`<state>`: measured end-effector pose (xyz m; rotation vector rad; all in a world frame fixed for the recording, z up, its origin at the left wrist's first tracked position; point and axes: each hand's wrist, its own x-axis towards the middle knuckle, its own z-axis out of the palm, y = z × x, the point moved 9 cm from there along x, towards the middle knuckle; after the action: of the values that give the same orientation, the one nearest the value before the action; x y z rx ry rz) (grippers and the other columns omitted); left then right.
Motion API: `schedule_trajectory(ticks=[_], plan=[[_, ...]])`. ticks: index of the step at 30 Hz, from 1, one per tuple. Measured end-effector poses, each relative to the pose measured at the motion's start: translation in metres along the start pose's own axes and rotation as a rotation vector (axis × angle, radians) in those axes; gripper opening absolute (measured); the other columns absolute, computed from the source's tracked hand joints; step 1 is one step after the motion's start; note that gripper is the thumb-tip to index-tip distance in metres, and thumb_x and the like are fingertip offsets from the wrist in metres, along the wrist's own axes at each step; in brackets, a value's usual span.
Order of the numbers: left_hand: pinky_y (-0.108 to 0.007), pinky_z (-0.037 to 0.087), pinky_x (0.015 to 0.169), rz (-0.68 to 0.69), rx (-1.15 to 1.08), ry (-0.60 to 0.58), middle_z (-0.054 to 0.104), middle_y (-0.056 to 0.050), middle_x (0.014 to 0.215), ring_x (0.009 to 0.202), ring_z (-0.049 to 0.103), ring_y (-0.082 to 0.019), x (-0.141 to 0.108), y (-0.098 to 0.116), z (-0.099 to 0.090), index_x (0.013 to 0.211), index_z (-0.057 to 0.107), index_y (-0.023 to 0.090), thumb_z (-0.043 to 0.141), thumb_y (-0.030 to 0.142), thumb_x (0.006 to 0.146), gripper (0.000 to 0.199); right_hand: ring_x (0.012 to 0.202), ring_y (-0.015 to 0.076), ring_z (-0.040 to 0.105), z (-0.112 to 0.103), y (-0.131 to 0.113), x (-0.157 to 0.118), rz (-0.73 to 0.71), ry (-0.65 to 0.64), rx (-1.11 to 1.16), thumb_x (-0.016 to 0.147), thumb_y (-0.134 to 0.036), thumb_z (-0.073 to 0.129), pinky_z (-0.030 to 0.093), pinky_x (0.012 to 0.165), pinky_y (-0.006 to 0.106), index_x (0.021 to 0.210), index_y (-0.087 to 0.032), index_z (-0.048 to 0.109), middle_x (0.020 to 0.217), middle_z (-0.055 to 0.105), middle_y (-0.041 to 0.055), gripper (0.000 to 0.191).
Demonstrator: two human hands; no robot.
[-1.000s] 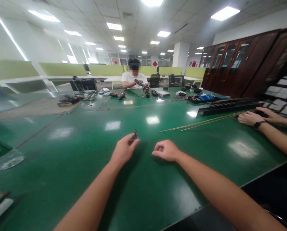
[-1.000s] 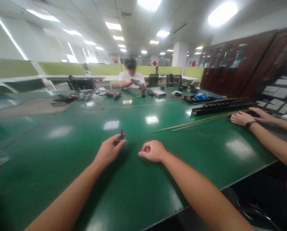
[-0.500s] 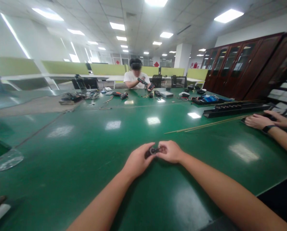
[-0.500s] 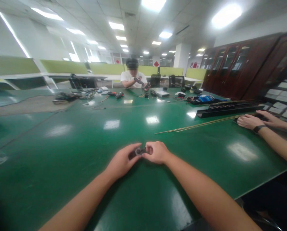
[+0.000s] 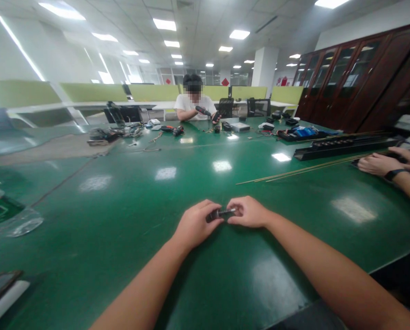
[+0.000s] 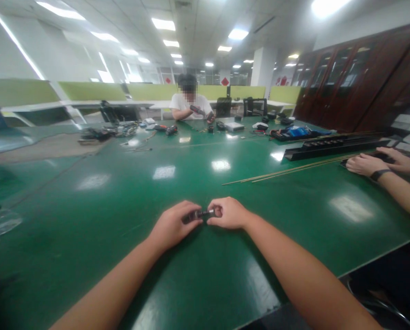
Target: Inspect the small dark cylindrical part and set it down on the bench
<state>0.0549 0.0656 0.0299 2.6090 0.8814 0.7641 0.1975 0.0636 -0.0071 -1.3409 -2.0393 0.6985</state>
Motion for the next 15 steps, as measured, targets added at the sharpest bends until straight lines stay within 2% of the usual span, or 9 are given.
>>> schedule_trajectory(ticks=[4,10,15], plan=[[-0.03,0.05,0.083,0.032,-0.029,0.013,0.068,-0.003,0.105,0.094,0.063,-0.019,-0.001,0.002,0.002,0.11,0.065,0.024,0.072,0.02,0.082,0.03,0.055,0.0105,0.051,0.0,-0.007,-0.004,-0.009,-0.004,-0.017,0.074,-0.03,0.076,0.034,0.053,0.021,0.094,-0.019,0.069,0.065,0.059,-0.0046,0.024],[-0.032,0.051,0.08,-0.034,-0.034,0.049,0.068,-0.003,0.1,0.092,0.062,-0.02,-0.007,-0.004,-0.009,0.102,0.068,0.024,0.075,0.023,0.079,0.024,0.057,0.0119,0.055,0.0,-0.021,-0.013,-0.041,-0.041,-0.072,0.075,-0.034,0.078,0.036,0.056,0.023,0.1,-0.019,0.068,0.064,0.061,-0.0041,0.031],[-0.033,0.051,0.081,0.002,-0.007,0.09,0.068,-0.004,0.097,0.093,0.061,-0.021,-0.006,0.001,-0.012,0.099,0.07,0.023,0.076,0.023,0.078,0.022,0.06,0.0136,0.057,0.003,-0.028,-0.014,-0.045,0.019,-0.144,0.076,-0.03,0.076,0.039,0.059,0.024,0.109,-0.021,0.065,0.068,0.063,-0.0036,0.036]])
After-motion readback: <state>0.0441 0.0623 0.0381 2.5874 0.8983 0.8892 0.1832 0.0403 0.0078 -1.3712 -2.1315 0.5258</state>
